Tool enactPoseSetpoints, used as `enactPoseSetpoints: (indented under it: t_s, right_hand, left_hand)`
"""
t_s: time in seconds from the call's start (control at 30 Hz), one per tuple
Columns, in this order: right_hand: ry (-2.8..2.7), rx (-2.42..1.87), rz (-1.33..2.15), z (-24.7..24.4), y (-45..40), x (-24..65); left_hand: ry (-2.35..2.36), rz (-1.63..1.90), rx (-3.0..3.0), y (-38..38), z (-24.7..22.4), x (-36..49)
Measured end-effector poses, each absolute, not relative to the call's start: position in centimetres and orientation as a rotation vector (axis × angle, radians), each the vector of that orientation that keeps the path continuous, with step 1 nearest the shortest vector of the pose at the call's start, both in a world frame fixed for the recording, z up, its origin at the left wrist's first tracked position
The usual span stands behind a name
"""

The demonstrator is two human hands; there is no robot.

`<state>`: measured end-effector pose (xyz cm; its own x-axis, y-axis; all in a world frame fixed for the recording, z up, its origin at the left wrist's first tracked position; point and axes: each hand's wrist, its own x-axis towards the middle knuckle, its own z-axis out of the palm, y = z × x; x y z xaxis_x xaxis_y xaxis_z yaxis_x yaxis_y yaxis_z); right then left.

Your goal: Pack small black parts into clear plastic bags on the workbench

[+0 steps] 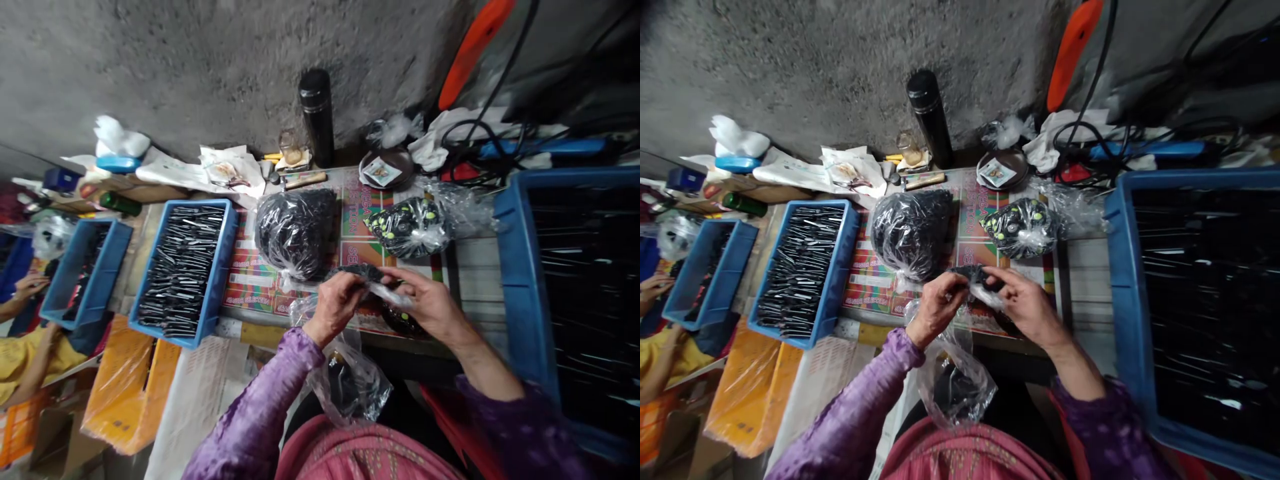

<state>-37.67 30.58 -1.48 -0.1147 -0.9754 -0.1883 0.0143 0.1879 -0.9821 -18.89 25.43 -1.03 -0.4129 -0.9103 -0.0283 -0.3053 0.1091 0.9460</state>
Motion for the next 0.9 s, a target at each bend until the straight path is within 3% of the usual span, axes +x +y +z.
enactPoseSetpoints:
  t_s: [0.1,0.33,0.53,0.7,0.9]
  right_hand:
    - [1.457,-1.181,-1.173,-2.7,29.8,-36.4]
    - [1.605,-0.986,-1.192,-3.5,29.9,-36.7]
    - [1.706,-0.786,-1.324,-3.3,31.3,-38.9]
    - [1.603,-0.865,-1.288,-1.5,30.7,-39.3]
    - [1.218,-1.217,-0.958,0.2,29.5,-36.9]
  left_hand:
    - [-1.764,-1.311,1.199,25.3,-1.3,-18.9]
    - [-1.302,-1.558,1.285,23.8,-1.5,-17.6]
    - [-1.157,-1.548,1.234,22.7,-0.6,-16.2]
    - [-1.516,-1.513,1.244,22.8,-0.5,-15.9]
    - [-1.832,-1.161,1.164,23.9,0.1,-16.2]
